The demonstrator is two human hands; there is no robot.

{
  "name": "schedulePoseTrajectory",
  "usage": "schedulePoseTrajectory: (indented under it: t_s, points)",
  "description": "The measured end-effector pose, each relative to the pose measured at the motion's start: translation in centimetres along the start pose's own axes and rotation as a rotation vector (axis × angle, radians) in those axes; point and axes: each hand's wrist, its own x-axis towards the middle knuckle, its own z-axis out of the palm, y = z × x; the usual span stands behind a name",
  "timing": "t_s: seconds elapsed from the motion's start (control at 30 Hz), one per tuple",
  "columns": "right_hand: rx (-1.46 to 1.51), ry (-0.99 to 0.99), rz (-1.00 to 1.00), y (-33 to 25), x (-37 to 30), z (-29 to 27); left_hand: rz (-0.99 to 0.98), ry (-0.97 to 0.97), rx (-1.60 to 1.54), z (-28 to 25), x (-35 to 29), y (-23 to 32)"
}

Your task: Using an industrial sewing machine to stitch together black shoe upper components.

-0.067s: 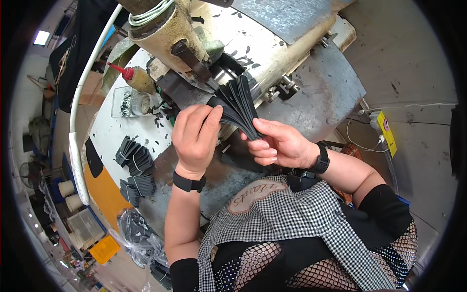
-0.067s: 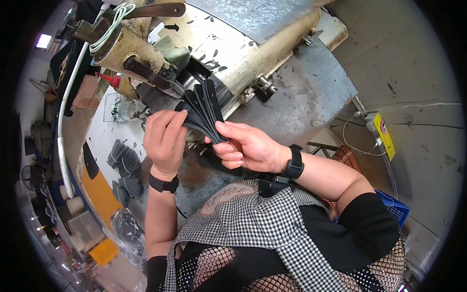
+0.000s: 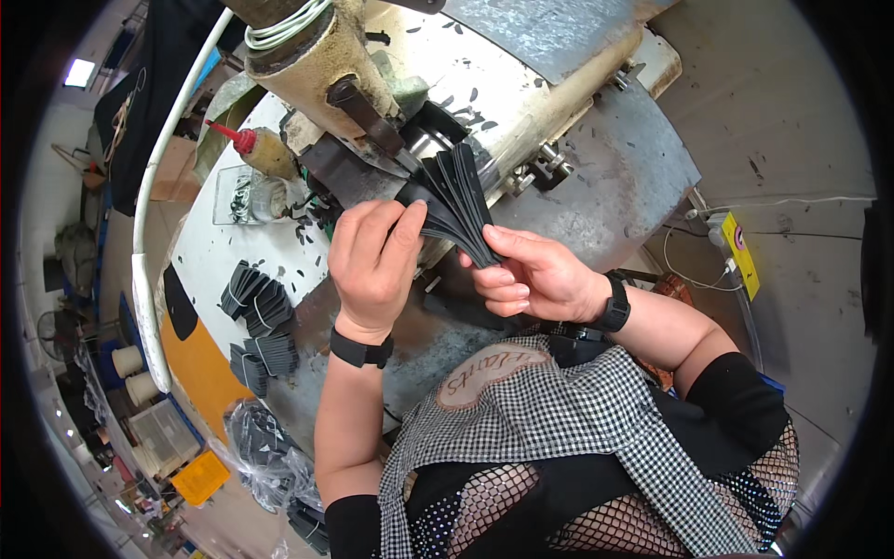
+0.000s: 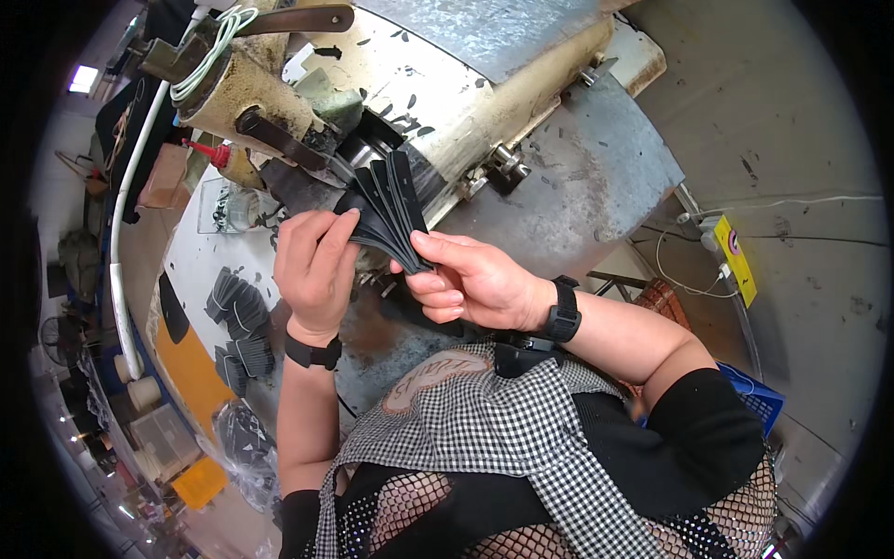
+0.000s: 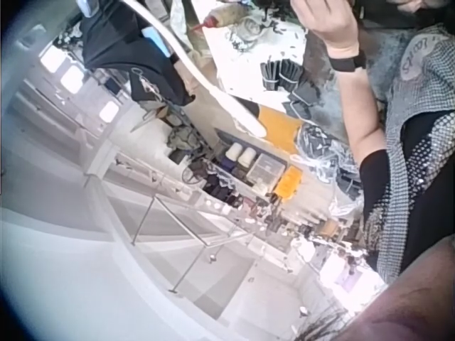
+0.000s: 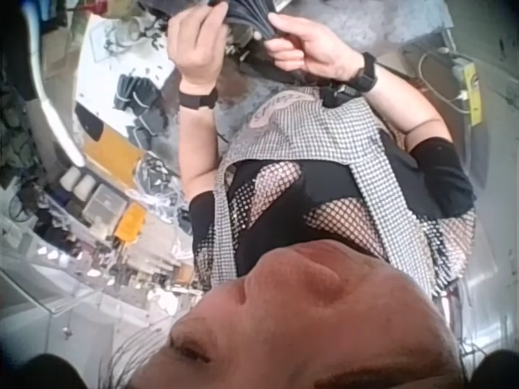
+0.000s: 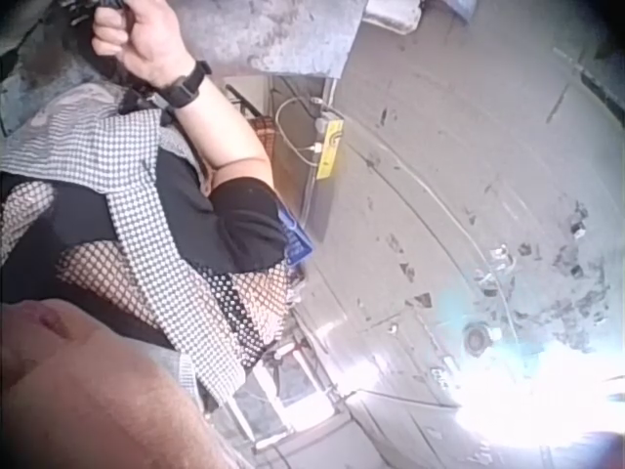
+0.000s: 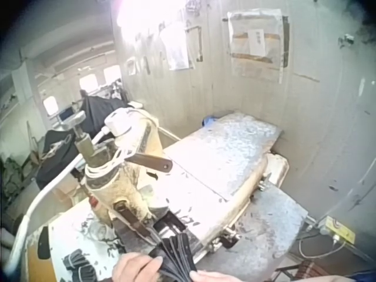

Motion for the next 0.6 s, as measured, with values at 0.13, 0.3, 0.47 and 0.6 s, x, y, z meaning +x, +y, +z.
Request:
schedulePoseTrajectory:
  t_s: [0.13, 0.3, 0.47, 0.6]
  points:
    - [0.014, 0.0, -0.006, -0.08, 0.03, -0.12, -0.017, -0.022, 0.003, -0.01, 0.37, 0.05]
    - [0.01, 0.012, -0.018, -0.28, -0.12, -0.29, 0.003, -0.011, 0.003, 0.38, 0.49, 0.0]
    - [0.026, 0.015, -0.008, -0.08, -0.23, -0.2, 0.014, 0.009, -0.023, 0.51, 0.14, -0.14]
    - [0.04, -0.003, -0.009, 0.0, -0.18, -0.5, 0.019, 0.003, 0.002, 0.54, 0.74, -0.06]
